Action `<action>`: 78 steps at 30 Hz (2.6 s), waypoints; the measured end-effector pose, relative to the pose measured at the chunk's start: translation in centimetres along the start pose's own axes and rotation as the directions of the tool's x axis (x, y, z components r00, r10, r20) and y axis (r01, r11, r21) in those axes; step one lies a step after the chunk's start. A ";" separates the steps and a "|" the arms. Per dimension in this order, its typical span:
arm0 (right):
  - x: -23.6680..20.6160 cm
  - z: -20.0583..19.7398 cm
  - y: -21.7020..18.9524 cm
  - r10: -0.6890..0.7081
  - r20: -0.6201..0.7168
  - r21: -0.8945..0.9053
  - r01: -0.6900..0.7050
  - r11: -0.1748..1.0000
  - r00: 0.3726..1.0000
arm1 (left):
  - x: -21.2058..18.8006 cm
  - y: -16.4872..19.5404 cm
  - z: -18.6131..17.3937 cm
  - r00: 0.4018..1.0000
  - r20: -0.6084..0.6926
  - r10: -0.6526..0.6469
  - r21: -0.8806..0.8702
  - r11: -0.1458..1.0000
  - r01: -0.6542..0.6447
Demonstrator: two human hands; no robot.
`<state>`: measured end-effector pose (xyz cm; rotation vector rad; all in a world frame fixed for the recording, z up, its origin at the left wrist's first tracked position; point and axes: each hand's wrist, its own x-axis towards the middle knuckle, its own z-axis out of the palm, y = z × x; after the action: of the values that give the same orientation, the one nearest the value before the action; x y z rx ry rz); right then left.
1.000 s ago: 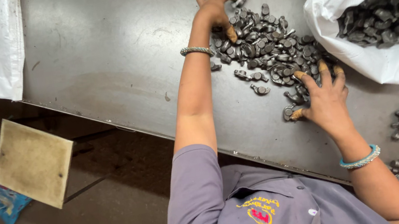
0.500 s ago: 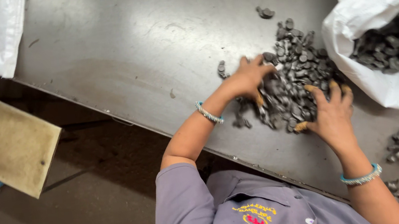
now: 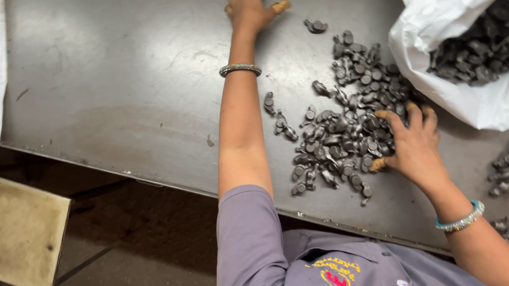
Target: The person stands at a metal table sorting small metal castings. They pick up individual castings from a pile, turn them over in their hands, and place them into separate groups on the table, working through the pile one piece at a time.
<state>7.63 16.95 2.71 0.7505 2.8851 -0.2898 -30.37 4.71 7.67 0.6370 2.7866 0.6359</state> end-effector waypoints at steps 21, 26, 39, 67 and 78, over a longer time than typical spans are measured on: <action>-2.7 1.8 0.7 -0.080 -0.174 0.176 0.111 0.978 0.982 | -14.8 5.0 8.4 0.785 0.353 0.509 -0.201 0.860 -0.468; -5.4 1.2 2.5 -0.153 -0.223 0.239 0.206 0.949 0.963 | -18.2 2.3 7.4 0.724 0.365 0.585 -0.226 0.810 -0.541; -10.9 4.1 -4.6 -0.200 -0.264 0.248 0.266 0.932 0.944 | -24.5 -7.5 5.8 0.932 0.274 0.237 -0.056 0.972 -0.230; -12.4 7.9 6.2 0.090 0.096 0.877 -0.041 -0.479 0.991 | -32.6 3.2 12.8 0.907 -0.240 0.347 -0.126 0.915 -0.384; -12.6 7.2 5.5 0.029 0.139 0.889 -0.112 -0.444 0.990 | -35.7 5.1 17.5 0.877 0.415 0.241 -0.900 -0.036 0.435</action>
<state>21.94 14.22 -2.67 0.8846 1.4053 -3.0003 8.15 -1.04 -1.66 0.1125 1.1160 1.8653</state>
